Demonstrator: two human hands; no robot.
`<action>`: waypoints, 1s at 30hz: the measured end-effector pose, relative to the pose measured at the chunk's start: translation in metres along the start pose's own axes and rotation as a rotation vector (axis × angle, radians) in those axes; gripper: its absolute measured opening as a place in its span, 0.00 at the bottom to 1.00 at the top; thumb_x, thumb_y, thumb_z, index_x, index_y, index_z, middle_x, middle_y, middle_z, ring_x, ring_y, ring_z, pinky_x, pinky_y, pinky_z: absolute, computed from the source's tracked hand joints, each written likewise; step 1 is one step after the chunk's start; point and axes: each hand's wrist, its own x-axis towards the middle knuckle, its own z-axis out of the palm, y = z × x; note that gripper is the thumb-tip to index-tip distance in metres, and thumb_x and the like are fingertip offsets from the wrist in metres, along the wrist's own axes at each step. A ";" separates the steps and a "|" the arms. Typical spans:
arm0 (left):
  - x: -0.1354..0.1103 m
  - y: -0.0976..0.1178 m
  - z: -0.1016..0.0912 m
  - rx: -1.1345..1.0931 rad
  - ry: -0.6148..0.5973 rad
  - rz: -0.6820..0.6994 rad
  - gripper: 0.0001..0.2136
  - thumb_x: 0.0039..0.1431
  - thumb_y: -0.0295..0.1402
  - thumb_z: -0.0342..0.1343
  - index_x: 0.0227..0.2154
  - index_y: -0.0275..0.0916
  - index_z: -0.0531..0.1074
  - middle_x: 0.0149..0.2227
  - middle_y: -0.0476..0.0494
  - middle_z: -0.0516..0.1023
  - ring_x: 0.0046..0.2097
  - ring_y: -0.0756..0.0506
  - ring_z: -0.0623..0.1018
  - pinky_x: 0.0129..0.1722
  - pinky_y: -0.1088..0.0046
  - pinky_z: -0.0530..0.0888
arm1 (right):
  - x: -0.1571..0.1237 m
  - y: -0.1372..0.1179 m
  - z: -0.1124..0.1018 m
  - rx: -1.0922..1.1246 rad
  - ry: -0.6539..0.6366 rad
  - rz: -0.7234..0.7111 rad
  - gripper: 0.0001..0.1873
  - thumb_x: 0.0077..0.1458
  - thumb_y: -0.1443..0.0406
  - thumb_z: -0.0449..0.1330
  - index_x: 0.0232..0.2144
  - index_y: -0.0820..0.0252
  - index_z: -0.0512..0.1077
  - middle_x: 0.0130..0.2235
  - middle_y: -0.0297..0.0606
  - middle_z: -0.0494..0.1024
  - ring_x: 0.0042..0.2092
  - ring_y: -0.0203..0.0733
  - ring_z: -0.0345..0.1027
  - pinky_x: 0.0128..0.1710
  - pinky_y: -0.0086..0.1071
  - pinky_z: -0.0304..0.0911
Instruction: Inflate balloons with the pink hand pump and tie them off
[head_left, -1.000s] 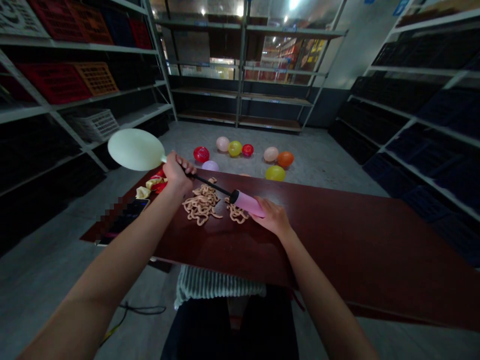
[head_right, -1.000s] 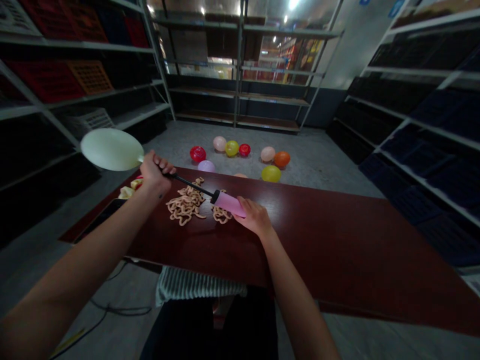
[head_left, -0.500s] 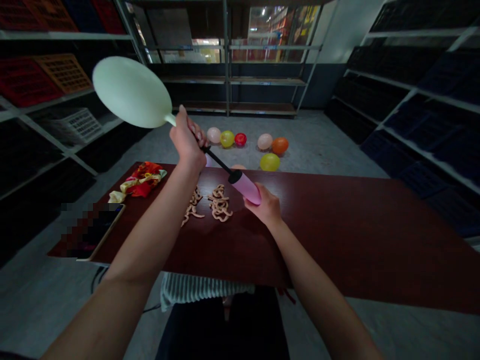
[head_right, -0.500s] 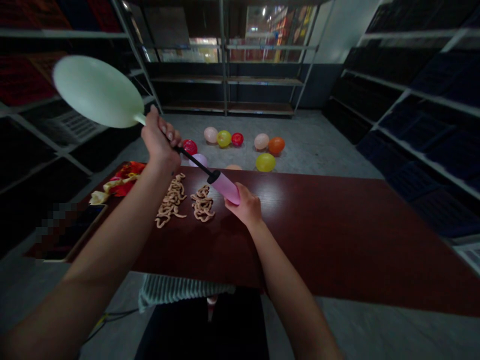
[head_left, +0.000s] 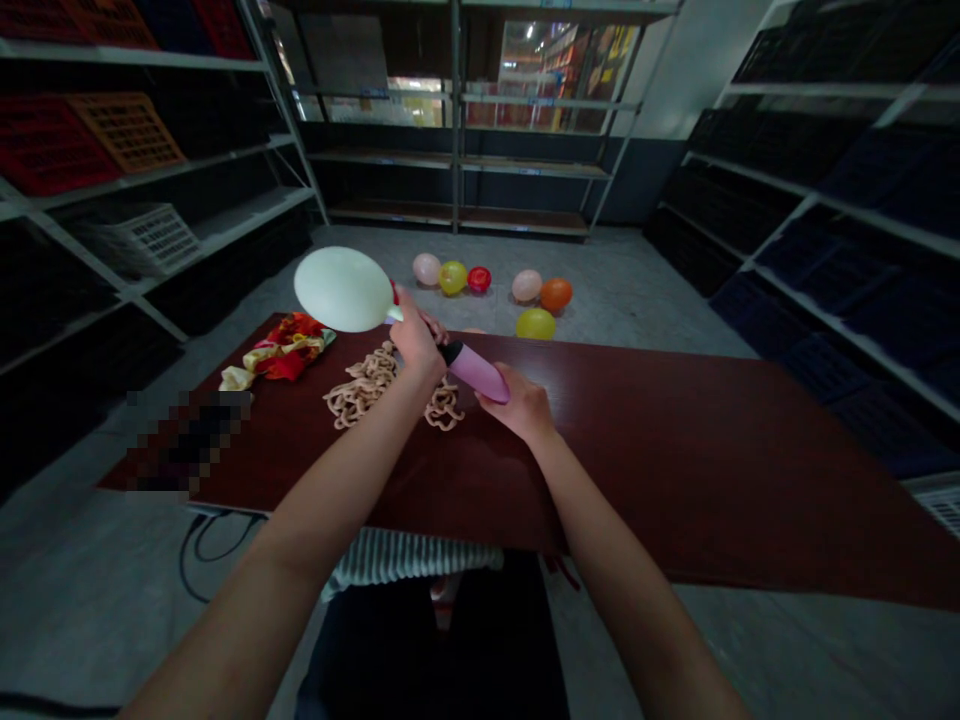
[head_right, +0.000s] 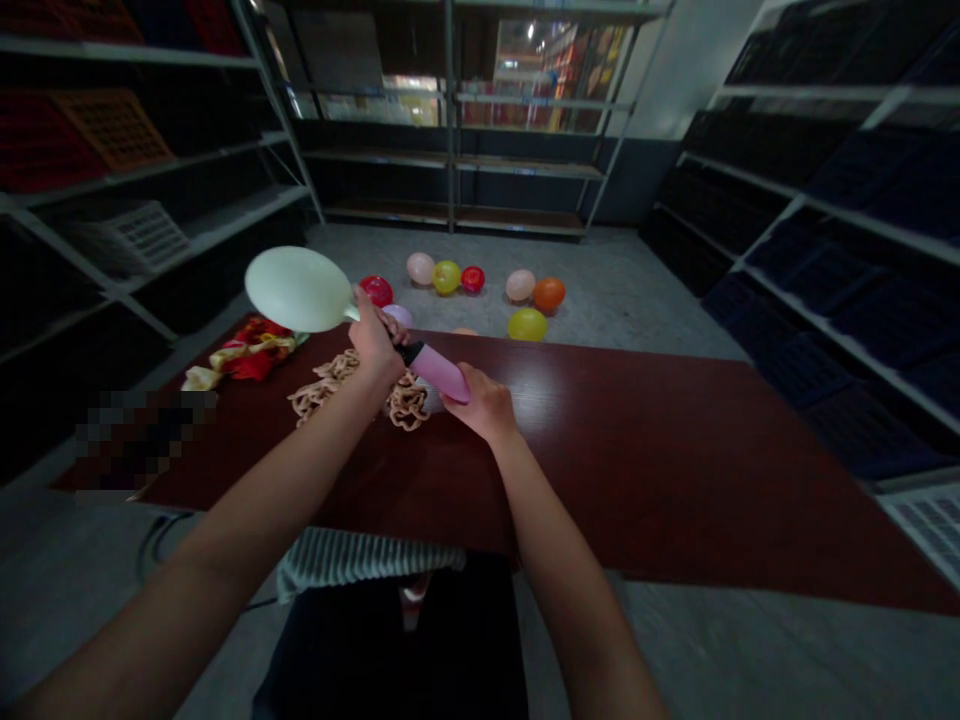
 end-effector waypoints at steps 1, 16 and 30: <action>0.003 0.001 -0.003 -0.002 0.050 0.010 0.25 0.68 0.53 0.49 0.20 0.43 0.53 0.14 0.56 0.52 0.14 0.52 0.54 0.14 0.74 0.54 | 0.000 -0.002 0.000 -0.014 -0.015 -0.015 0.24 0.57 0.56 0.64 0.53 0.58 0.72 0.47 0.43 0.83 0.45 0.48 0.80 0.43 0.36 0.72; 0.050 0.085 -0.047 -0.073 0.226 -0.001 0.21 0.72 0.46 0.49 0.25 0.41 0.58 0.15 0.57 0.54 0.15 0.55 0.55 0.15 0.78 0.53 | -0.005 -0.008 0.003 -0.164 -0.099 -0.120 0.24 0.60 0.56 0.63 0.56 0.59 0.70 0.49 0.44 0.82 0.46 0.46 0.78 0.45 0.34 0.70; 0.052 0.088 0.014 -0.040 -0.003 0.110 0.23 0.74 0.48 0.43 0.25 0.43 0.48 0.18 0.57 0.46 0.18 0.54 0.50 0.19 0.75 0.50 | -0.002 0.002 0.001 -0.046 0.053 0.023 0.24 0.55 0.56 0.65 0.53 0.59 0.71 0.45 0.45 0.83 0.42 0.49 0.80 0.42 0.39 0.73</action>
